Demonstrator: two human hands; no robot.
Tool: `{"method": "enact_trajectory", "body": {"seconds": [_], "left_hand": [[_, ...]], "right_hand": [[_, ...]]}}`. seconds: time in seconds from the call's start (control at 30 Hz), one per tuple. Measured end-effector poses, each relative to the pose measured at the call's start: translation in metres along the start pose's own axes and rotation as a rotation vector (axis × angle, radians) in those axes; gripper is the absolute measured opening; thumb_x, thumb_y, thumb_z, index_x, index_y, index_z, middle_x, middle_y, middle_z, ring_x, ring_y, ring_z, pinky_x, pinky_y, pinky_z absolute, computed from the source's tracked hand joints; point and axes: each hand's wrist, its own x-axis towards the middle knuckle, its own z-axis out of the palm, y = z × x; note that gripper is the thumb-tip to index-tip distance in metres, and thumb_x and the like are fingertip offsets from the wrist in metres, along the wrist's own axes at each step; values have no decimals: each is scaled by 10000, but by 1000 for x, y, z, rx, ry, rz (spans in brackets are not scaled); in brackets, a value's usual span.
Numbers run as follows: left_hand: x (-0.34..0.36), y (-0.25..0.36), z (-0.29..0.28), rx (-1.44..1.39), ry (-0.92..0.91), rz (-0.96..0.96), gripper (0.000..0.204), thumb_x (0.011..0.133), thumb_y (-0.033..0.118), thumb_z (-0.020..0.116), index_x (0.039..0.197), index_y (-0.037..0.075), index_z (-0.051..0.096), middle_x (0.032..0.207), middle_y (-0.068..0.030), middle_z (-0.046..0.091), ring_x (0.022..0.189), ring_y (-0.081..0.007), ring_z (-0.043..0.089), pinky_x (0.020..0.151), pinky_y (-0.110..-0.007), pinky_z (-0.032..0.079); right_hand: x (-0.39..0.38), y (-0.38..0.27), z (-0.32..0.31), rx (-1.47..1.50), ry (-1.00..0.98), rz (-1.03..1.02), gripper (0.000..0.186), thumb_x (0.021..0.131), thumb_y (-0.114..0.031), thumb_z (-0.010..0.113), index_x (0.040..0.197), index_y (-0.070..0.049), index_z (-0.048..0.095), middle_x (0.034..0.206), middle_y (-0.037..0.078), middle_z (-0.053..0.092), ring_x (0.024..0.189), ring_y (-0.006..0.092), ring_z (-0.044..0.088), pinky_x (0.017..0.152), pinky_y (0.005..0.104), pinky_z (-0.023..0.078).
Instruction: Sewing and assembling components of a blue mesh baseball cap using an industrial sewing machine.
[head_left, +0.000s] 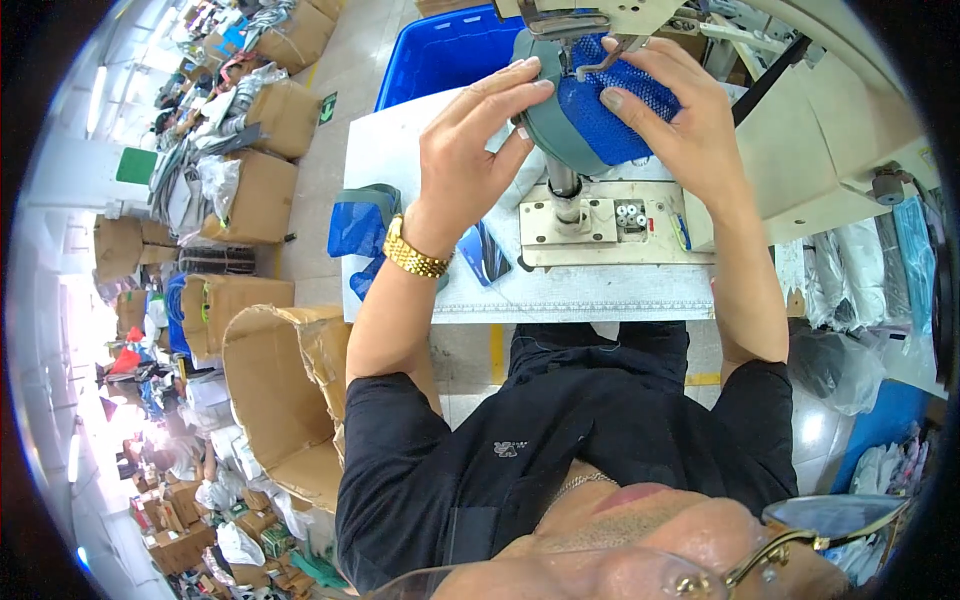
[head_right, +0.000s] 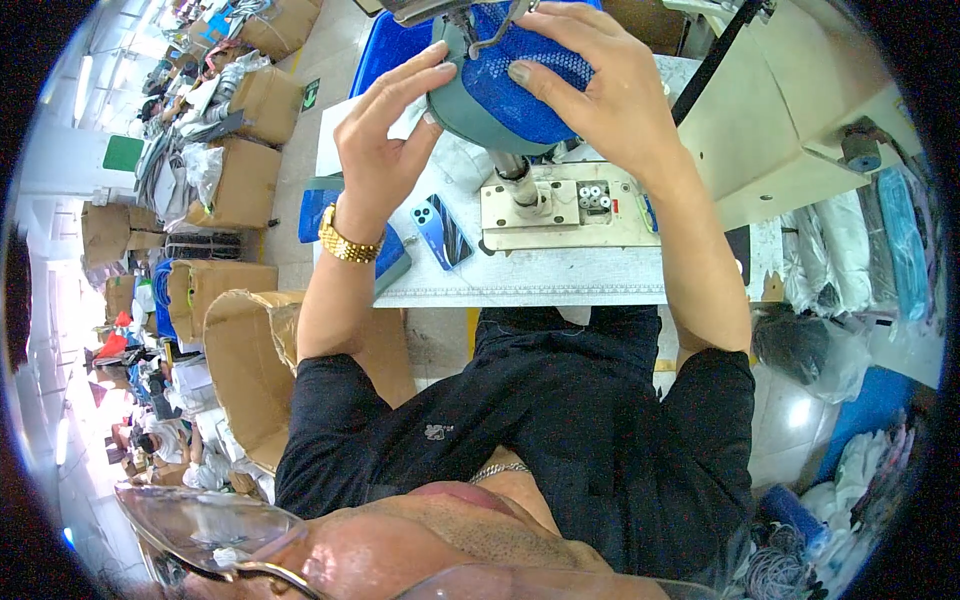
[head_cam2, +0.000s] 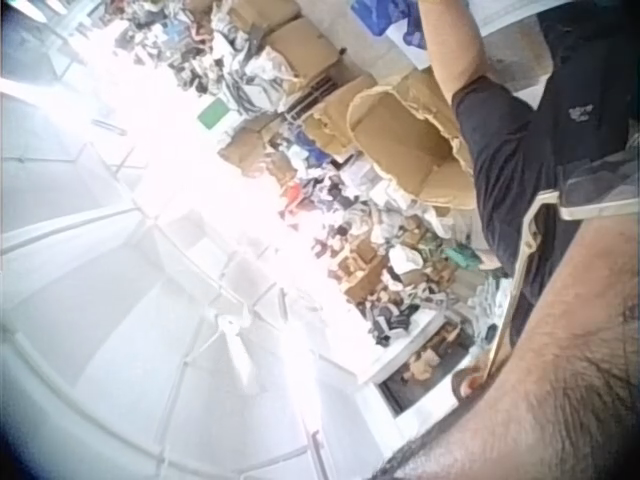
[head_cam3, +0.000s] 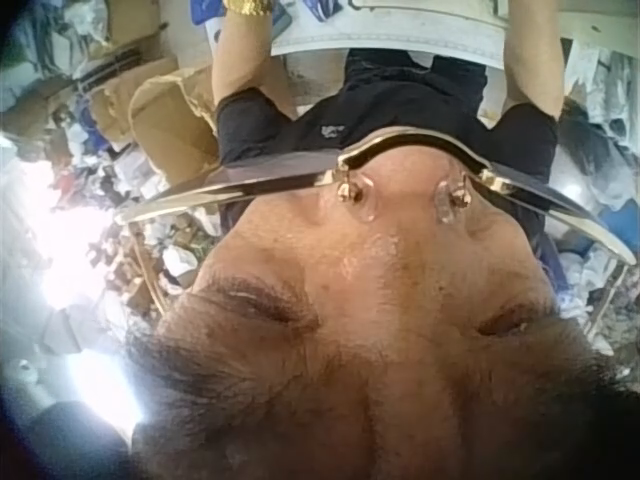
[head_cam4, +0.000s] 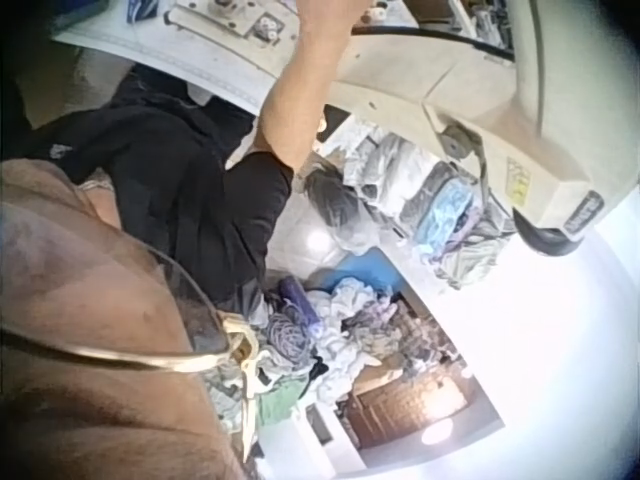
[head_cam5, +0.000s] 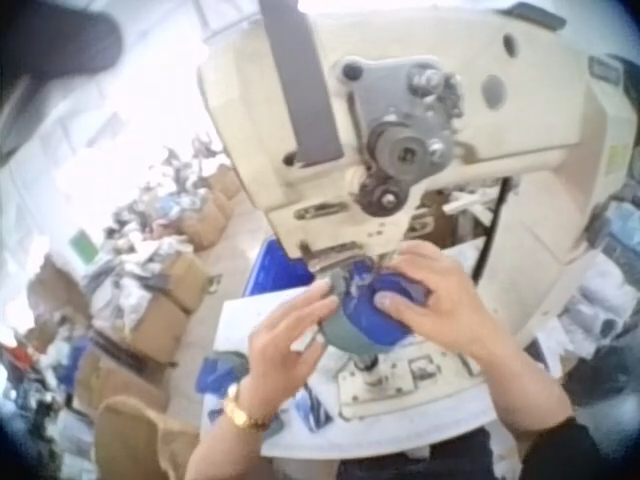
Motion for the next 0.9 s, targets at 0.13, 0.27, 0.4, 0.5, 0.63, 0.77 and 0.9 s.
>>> {"method": "enact_trajectory", "body": {"seconds": [0.13,0.27,0.4,0.5,0.63,0.77,0.9], "left_hand": [[-3,5,7,212,78,123,390,723,-53,707,1098,48,725,1160,-128,704,1107,-264,666,942,-347,530],[-1,12,13,220,108,152,282,728,-17,706,1004,43,713,1118,-102,712,1100,-273,662,951,-386,531],[-2,6,14,240,114,218,267,724,-16,704,983,47,705,1085,-91,721,1112,-265,657,995,-418,513],[-2,5,13,233,108,234,277,724,-17,702,993,48,708,1090,-88,717,1112,-264,657,986,-415,519],[-1,4,12,236,112,229,293,723,-28,695,1006,47,716,1098,-86,712,1105,-260,660,969,-396,531],[-1,3,9,228,77,238,281,729,-48,692,993,40,734,1091,-96,717,1093,-256,670,929,-356,547],[-2,-1,9,217,93,254,283,723,-53,682,985,39,740,1085,-95,715,1084,-251,672,912,-343,564]], "right_hand": [[-1,-8,3,205,185,50,238,858,-90,731,1058,31,685,1034,87,669,938,150,618,854,269,476],[1,-3,16,567,172,311,164,892,-99,718,1005,19,697,972,40,691,877,75,602,798,217,479],[-4,0,30,591,214,255,141,902,-112,714,976,7,701,925,11,696,837,48,585,774,205,475],[-8,-2,30,436,192,294,123,911,-112,704,957,2,699,925,5,697,826,39,582,764,195,470],[-7,-1,29,467,183,294,123,916,-122,703,956,-5,697,930,2,699,837,36,587,760,191,471],[-9,1,30,526,175,283,121,916,-113,703,962,-3,688,974,16,701,862,44,603,779,200,486],[-11,3,31,542,161,266,119,913,-106,703,961,0,678,1004,22,699,877,49,610,789,205,494]]}}
